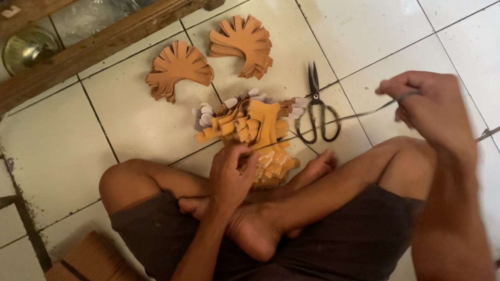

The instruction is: The person sits on the floor and assembles small, light-brown, fan-shaped craft pieces by hand. They pick up individual pieces, align them, and stack them into bundles, occasionally using a rubber band to secure the stack. The person also handles white foam-like pieces and places them into a nearby container.

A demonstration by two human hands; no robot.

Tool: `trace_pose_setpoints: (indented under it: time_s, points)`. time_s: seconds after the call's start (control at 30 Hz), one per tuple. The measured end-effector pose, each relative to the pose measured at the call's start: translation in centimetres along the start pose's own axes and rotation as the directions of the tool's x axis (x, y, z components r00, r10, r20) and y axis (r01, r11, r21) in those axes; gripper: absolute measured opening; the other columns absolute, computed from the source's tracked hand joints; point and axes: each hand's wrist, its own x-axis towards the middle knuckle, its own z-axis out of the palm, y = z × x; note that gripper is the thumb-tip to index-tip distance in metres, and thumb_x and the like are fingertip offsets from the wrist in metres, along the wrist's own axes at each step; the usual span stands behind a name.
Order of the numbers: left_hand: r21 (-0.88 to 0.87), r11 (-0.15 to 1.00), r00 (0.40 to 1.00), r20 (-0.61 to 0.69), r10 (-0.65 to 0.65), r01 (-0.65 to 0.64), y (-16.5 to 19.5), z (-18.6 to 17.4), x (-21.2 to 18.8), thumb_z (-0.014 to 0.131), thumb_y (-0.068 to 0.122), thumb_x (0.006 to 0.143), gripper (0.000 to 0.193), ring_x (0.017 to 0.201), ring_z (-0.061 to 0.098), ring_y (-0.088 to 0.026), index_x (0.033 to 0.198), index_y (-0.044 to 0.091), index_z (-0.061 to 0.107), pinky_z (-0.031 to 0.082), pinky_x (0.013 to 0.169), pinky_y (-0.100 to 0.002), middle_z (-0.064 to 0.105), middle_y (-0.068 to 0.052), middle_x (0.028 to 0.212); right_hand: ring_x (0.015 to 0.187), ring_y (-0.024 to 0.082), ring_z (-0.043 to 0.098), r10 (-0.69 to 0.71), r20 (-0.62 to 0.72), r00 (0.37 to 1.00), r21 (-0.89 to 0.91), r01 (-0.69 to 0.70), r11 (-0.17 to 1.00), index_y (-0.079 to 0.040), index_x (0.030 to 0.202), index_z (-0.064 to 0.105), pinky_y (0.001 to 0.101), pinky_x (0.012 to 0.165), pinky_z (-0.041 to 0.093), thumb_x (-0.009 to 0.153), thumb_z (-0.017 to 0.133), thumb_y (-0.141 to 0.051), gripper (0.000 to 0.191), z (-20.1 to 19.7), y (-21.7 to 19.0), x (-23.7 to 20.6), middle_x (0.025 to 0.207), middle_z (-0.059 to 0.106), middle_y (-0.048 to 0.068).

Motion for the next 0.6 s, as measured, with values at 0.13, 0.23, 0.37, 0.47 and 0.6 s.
trace_pose_setpoints:
  time_s: [0.13, 0.23, 0.37, 0.47, 0.6]
  points:
    - [-0.434, 0.839, 0.933, 0.006, -0.36, 0.327, -1.2, -1.1, -1.6, 0.07, 0.015, 0.095, 0.012, 0.093, 0.065, -0.029, 0.097, 0.006, 0.063, 0.051, 0.082, -0.04, 0.072, -0.011, 0.107, 0.084, 0.015, 0.079, -0.655, 0.608, 0.45, 0.442, 0.493, 0.749, 0.001, 0.123, 0.062, 0.0298, 0.074, 0.065, 0.09, 0.065, -0.01, 0.035, -1.0, -6.4, -6.1, 0.106, 0.077, 0.011]
    - [-0.748, 0.5, 0.74, -0.018, -0.672, 0.436, -5.2, -6.1, -2.2, 0.064, 0.018, 0.101, 0.015, 0.103, 0.069, -0.024, 0.103, 0.003, 0.068, 0.055, 0.097, -0.034, 0.073, -0.014, 0.109, 0.091, 0.019, 0.074, -0.74, 0.63, 0.237, 0.548, 0.539, 0.64, 0.001, 0.123, 0.065, 0.031, 0.075, 0.062, 0.095, 0.067, -0.024, 0.037, 1.1, -6.7, -5.4, 0.107, 0.074, 0.011]
    - [-0.961, -0.127, 0.717, 0.267, -0.644, 0.245, -13.5, -17.8, -3.0, 0.059, 0.03, 0.111, 0.048, 0.078, 0.063, -0.024, 0.117, -0.016, 0.072, 0.05, 0.062, -0.026, 0.071, -0.02, 0.1, 0.079, 0.034, 0.07, -0.189, 0.522, 0.832, -0.521, 0.486, 0.701, -0.01, 0.101, 0.077, 0.0446, 0.075, 0.055, 0.1, 0.065, -0.038, 0.03, 10.3, -0.2, 1.2, 0.089, 0.075, 0.014]
    - [-0.998, 0.056, 0.468, -0.037, -0.883, 0.027, -18.4, -25.0, -4.2, 0.057, 0.019, 0.111, 0.022, 0.099, 0.07, -0.026, 0.125, 0.002, 0.053, 0.061, 0.083, -0.034, 0.07, -0.016, 0.112, 0.087, 0.041, 0.07, -0.168, 0.457, 0.874, -0.583, 0.437, 0.685, -0.009, 0.097, 0.072, 0.0527, 0.076, 0.054, 0.08, 0.074, -0.033, 0.029, 15.9, 8.3, 3.0, 0.09, 0.073, 0.021]
    - [-0.616, 0.426, 0.068, -0.518, -0.853, 0.663, -18.7, -27.7, -4.4, 0.062, 0.016, 0.1, 0.046, 0.105, 0.064, -0.027, 0.138, 0.0, 0.043, 0.057, 0.088, -0.039, 0.063, -0.015, 0.118, 0.09, 0.04, 0.072, -0.169, 0.434, 0.885, -0.621, 0.43, 0.655, -0.006, 0.095, 0.071, 0.0514, 0.078, 0.056, 0.09, 0.067, -0.03, 0.025, 18.3, 14.7, 4.0, 0.091, 0.074, 0.02]
